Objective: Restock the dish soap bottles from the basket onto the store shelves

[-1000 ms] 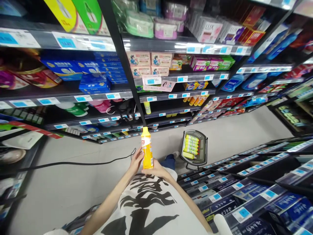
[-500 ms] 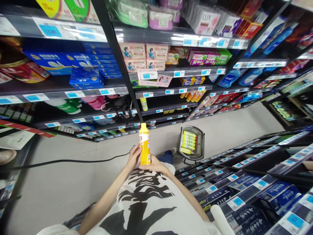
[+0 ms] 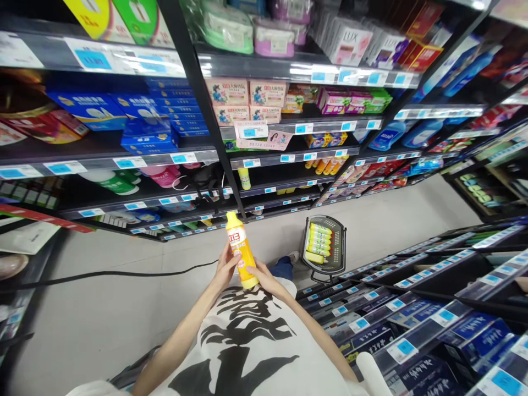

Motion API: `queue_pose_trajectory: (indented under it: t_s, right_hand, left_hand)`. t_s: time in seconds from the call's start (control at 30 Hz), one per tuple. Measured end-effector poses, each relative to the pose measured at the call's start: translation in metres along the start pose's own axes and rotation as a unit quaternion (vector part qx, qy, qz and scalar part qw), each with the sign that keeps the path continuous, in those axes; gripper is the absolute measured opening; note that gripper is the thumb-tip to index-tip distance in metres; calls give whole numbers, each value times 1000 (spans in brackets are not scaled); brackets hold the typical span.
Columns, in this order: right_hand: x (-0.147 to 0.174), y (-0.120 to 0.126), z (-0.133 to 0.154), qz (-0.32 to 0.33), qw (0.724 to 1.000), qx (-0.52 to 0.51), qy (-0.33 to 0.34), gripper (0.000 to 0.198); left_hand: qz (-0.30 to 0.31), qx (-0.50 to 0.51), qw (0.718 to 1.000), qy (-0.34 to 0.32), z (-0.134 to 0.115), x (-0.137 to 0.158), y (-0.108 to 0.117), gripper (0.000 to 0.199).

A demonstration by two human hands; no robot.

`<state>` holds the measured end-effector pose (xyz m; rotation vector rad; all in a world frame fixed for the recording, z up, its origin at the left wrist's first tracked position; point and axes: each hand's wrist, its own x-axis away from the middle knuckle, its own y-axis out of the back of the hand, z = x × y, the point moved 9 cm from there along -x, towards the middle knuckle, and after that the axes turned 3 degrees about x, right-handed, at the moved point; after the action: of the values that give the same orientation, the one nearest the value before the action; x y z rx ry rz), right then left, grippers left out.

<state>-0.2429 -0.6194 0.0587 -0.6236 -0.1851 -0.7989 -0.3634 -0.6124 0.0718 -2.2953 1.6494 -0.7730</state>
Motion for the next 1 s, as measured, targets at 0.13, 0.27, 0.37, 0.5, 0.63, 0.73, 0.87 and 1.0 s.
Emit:
queue_pose_trajectory:
  t_s: [0.13,0.27,0.37,0.5,0.63,0.73,0.87,1.0]
  right_hand:
    - [9,-15,-11,135,983,-94,-81,70]
    - [21,-13,-2,126,986,-94,-55,70]
    - [24,-8,3,52,997,-53,-34,59]
    - [21,2,6,-51,999,14,4,57]
    - [16,5,5,-69,996,49,24,59]
    - [16,7,3,-69,996,59,17,59]
    - [16,7,5,-72,996,58,16,56]
    - [18,7,6,-72,996,50,1,58]
  left_hand:
    - [-10,79,997,-1,-12,-1,-4,81]
    - [44,116,992,30,-22,-6,-23,80]
    - [20,66,996,47,-25,-14,-25,90]
    - [10,-33,999,11,-33,-22,-31,90]
    - [28,-70,997,5,-30,-24,-36,79]
    - [12,-74,997,19,-23,-24,-30,76]
    - [-4,-60,998,19,-21,-23,-25,76]
    - [-11,-64,998,24,-21,-23,-24,76]
